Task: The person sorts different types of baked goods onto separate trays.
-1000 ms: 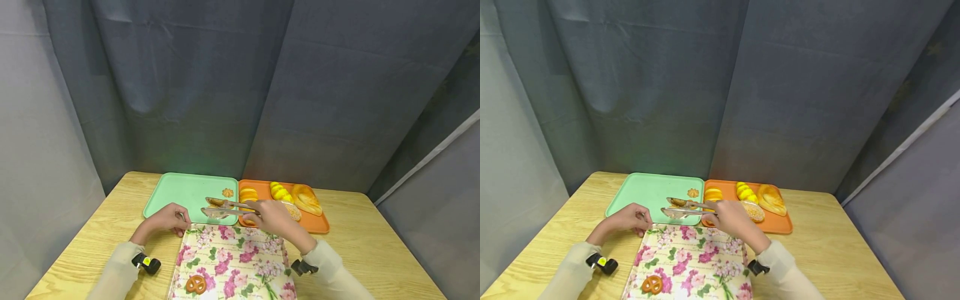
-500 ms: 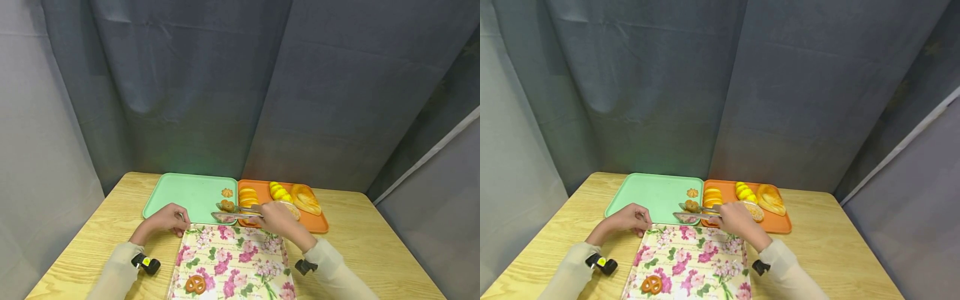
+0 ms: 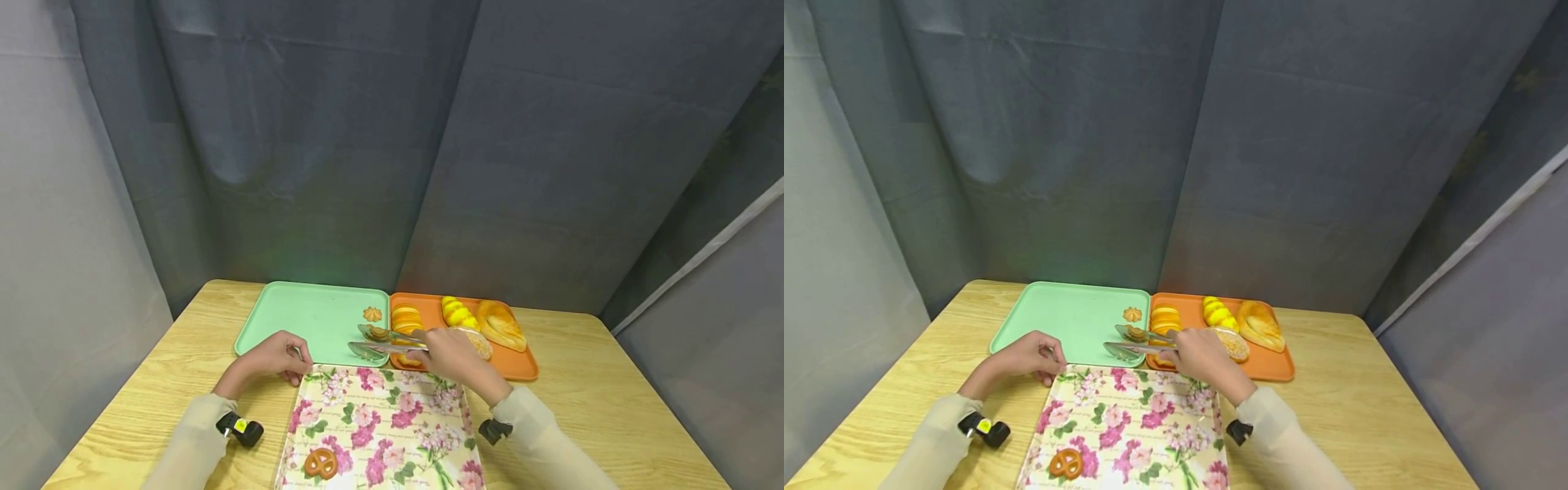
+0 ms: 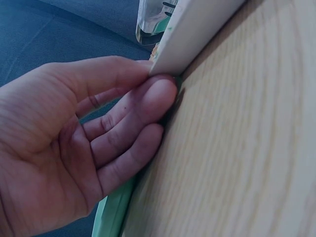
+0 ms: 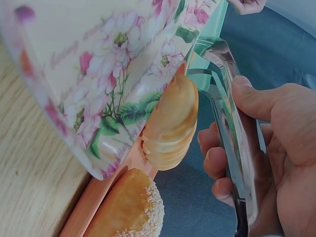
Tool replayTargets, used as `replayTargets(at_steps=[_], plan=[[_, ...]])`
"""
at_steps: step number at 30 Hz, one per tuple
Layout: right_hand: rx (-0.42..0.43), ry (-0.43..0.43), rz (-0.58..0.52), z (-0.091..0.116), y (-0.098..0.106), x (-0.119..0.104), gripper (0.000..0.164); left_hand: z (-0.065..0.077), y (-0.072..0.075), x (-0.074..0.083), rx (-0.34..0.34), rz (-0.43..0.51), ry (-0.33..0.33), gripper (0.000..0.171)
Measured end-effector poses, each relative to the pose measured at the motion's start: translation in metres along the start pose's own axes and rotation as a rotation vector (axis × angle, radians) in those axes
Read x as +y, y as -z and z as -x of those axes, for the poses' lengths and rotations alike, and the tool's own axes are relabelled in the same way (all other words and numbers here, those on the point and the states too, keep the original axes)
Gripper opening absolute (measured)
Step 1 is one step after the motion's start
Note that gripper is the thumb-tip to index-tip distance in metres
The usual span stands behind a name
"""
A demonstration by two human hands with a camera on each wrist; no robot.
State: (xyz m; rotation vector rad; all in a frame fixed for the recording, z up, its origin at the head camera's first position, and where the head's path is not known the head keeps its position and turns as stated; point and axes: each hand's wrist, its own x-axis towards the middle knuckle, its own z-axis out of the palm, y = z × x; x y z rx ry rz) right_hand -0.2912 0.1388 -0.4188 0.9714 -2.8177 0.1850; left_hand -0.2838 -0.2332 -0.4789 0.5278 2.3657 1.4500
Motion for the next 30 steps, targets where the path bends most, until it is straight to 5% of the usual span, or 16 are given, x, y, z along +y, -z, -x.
replayTargets(at_steps=[15, 30], plan=[[0.008, 0.025, -0.026, 0.003, 0.008, -0.004, 0.041, -0.001, 0.0, 0.0, -0.003, 0.003, 0.001, 0.013], [-0.063, 0.337, -0.183, 0.024, 0.022, -0.035, 0.045, 0.0, 0.0, -0.001, -0.011, 0.021, 0.005, 0.012]])
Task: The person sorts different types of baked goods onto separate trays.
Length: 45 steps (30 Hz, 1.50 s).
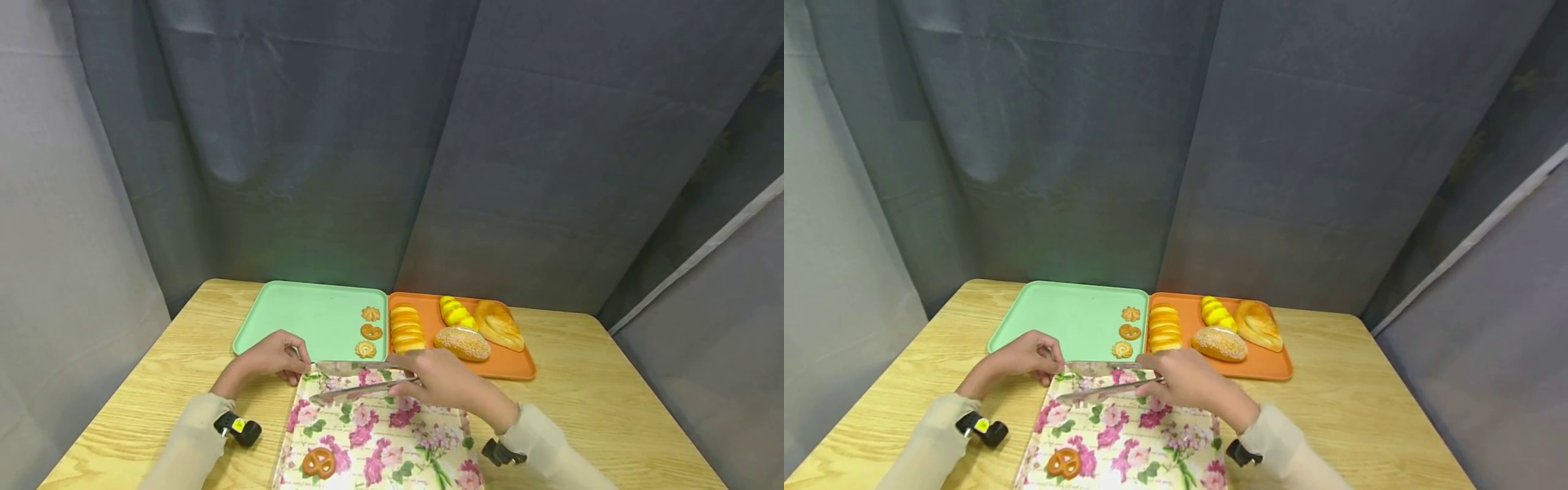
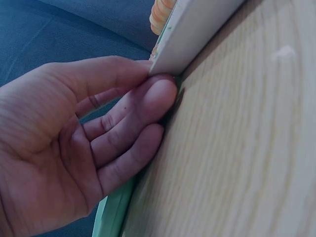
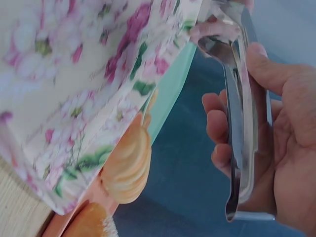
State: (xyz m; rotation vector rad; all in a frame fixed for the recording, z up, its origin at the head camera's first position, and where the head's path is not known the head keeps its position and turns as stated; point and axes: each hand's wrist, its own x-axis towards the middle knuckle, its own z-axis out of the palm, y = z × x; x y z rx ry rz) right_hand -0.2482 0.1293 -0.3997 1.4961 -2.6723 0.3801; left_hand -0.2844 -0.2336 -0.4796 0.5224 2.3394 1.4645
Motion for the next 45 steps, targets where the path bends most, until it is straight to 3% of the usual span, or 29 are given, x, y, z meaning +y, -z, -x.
replayTargets(at_steps=[9, 22, 35, 45], plan=[[-0.087, 0.105, 0.007, 0.001, -0.003, -0.018, 0.041, 0.002, 0.001, 0.003, 0.005, 0.004, -0.001, 0.013], [-0.205, 0.135, -0.041, 0.003, -0.007, -0.026, 0.047, 0.0, 0.0, 0.0, 0.006, -0.002, -0.002, 0.013], [-0.182, 0.107, -0.038, 0.003, -0.009, -0.029, 0.037, 0.0, 0.001, -0.001, -0.007, -0.016, -0.02, 0.013], [-0.106, 0.158, -0.013, 0.002, -0.014, -0.028, 0.037, 0.0, 0.001, 0.001, -0.01, -0.011, -0.014, 0.013]])
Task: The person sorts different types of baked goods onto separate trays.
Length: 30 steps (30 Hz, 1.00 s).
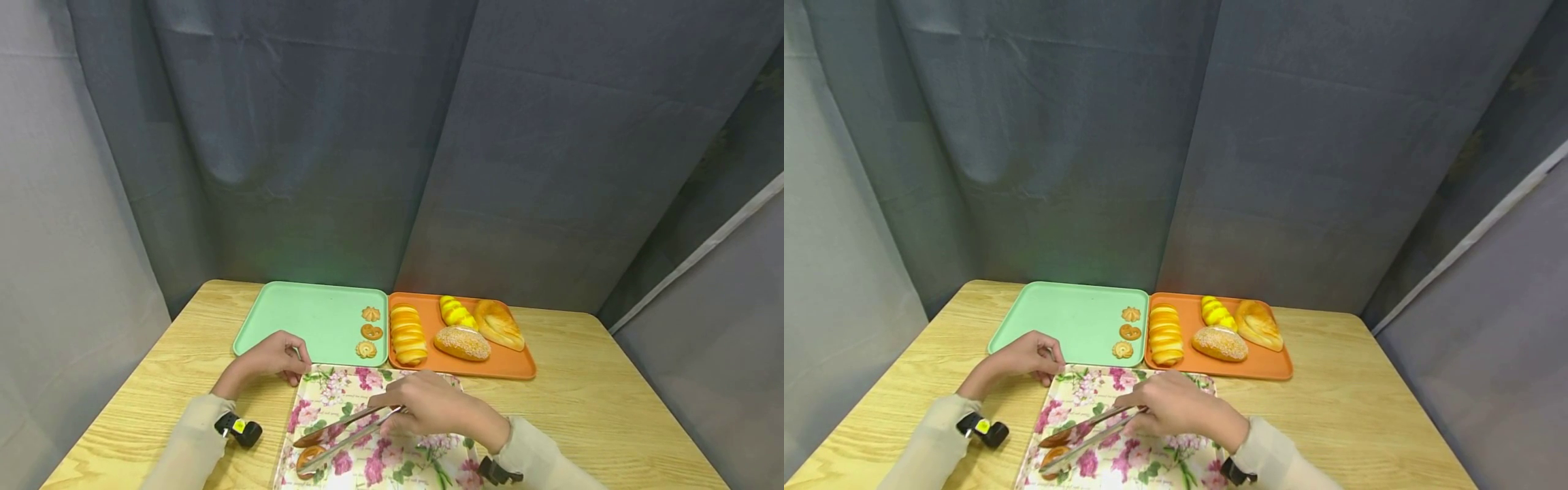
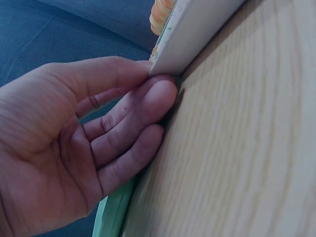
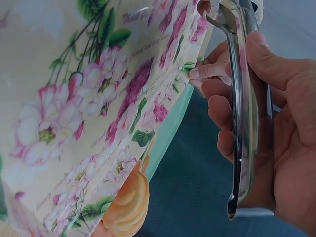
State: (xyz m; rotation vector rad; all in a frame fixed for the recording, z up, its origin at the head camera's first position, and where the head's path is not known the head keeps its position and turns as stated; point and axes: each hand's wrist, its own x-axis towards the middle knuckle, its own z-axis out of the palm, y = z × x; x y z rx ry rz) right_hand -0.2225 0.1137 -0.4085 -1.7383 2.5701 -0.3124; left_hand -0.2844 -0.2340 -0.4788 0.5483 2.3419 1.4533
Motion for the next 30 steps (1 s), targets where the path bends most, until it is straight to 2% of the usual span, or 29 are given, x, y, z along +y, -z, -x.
replayTargets(at_steps=[7, 11, 18, 21, 24, 30], plan=[[0.06, 0.033, 0.049, 0.001, -0.002, -0.001, 0.034, 0.0, 0.0, 0.0, -0.001, 0.021, 0.002, 0.013], [0.089, 0.021, 0.075, 0.001, -0.001, 0.0, 0.031, 0.0, -0.001, -0.001, 0.001, 0.019, -0.002, 0.014], [0.15, -0.003, 0.014, 0.001, 0.008, 0.006, 0.027, 0.0, -0.002, 0.001, 0.006, 0.023, 0.009, 0.014], [0.178, -0.018, 0.025, 0.001, 0.013, 0.008, 0.032, 0.0, -0.001, 0.001, 0.008, 0.025, 0.013, 0.015], [0.172, -0.033, 0.035, 0.002, 0.016, 0.008, 0.037, 0.0, -0.001, 0.001, 0.013, 0.028, 0.019, 0.015], [0.083, -0.001, 0.022, 0.001, 0.011, 0.001, 0.036, 0.001, 0.0, 0.0, 0.014, 0.028, 0.015, 0.015]])
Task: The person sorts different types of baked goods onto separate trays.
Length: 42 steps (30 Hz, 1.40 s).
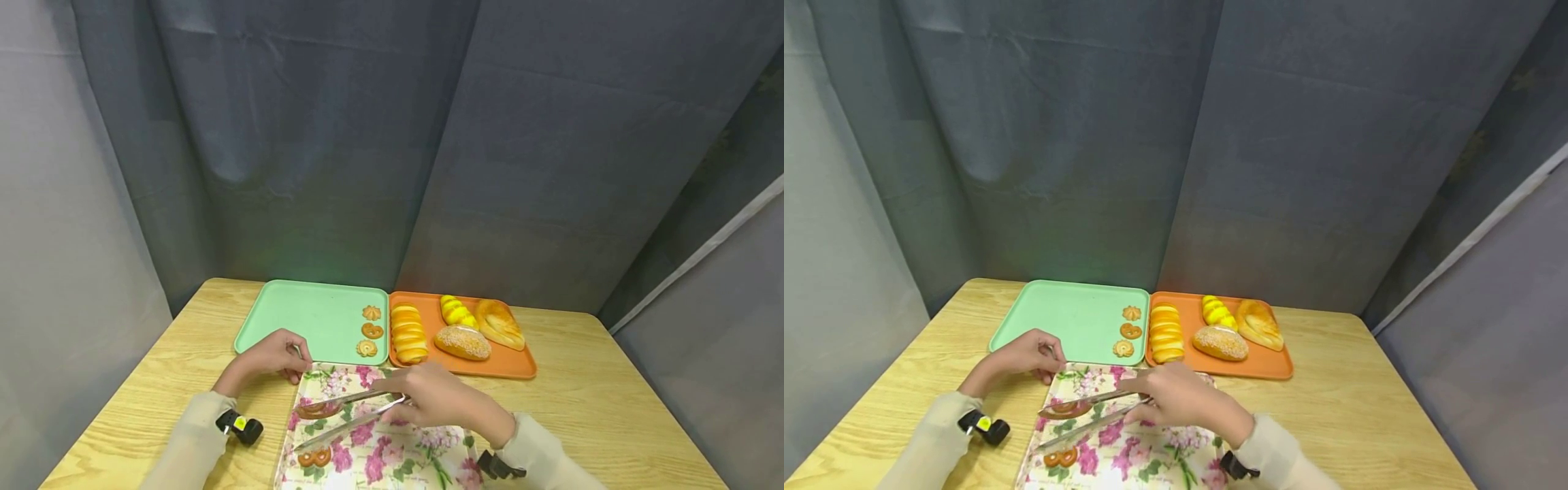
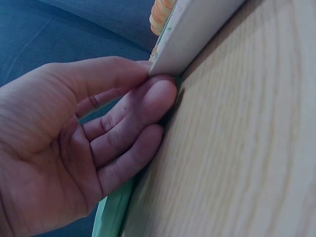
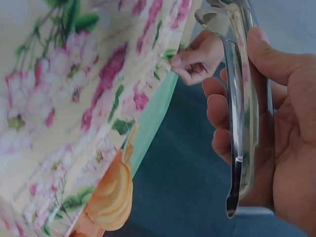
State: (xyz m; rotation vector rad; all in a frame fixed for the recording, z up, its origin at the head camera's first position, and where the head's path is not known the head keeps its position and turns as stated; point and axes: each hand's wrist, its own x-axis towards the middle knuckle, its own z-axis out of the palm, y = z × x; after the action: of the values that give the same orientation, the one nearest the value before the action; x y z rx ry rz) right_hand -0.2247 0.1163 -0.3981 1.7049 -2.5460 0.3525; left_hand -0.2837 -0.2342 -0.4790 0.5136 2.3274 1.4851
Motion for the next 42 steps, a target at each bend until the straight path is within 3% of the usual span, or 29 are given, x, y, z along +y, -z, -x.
replayTargets(at_steps=[9, 28, 35, 42], plan=[[-0.043, 0.046, 0.013, -0.005, -0.013, -0.01, 0.037, -0.001, 0.0, 0.0, 0.001, -0.013, -0.002, 0.014], [0.055, -0.022, 0.106, -0.003, -0.012, -0.005, 0.029, -0.001, 0.0, -0.001, -0.005, -0.015, 0.0, 0.013], [0.138, -0.025, 0.082, -0.002, -0.002, 0.002, 0.027, -0.001, 0.0, 0.0, -0.007, -0.011, -0.001, 0.014], [0.234, -0.072, 0.197, 0.0, 0.012, 0.013, 0.032, 0.0, 0.0, 0.0, -0.008, -0.003, 0.001, 0.013]])
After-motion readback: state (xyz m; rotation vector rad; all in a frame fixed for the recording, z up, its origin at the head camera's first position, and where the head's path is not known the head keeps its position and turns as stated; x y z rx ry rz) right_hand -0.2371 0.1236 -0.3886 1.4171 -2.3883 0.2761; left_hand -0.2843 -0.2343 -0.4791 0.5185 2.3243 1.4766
